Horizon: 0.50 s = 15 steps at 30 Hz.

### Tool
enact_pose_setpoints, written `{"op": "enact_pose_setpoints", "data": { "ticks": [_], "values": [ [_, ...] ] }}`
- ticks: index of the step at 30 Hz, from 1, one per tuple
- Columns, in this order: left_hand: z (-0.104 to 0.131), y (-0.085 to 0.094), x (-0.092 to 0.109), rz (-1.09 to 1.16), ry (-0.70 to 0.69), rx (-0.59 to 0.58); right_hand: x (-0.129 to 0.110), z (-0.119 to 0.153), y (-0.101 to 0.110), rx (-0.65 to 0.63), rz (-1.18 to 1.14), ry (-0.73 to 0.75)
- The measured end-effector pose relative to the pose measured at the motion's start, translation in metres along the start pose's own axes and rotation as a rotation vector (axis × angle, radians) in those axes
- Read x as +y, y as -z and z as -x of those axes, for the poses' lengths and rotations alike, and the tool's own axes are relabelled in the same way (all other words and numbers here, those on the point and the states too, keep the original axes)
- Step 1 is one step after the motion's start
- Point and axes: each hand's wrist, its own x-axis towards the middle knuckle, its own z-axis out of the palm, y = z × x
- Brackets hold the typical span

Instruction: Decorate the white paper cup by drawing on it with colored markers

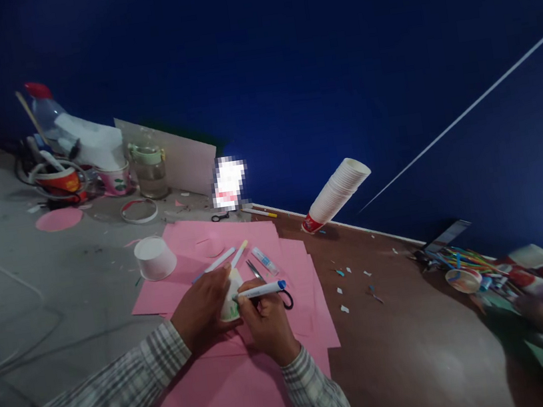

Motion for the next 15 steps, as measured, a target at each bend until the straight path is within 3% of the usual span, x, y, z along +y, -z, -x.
{"op": "enact_pose_setpoints", "data": {
  "ticks": [15],
  "values": [
    [-0.0012,0.0036,0.0024,0.002,0.014,-0.02,0.0064,0.0032,0.0029,0.021,-0.037,-0.062]
  ]
}}
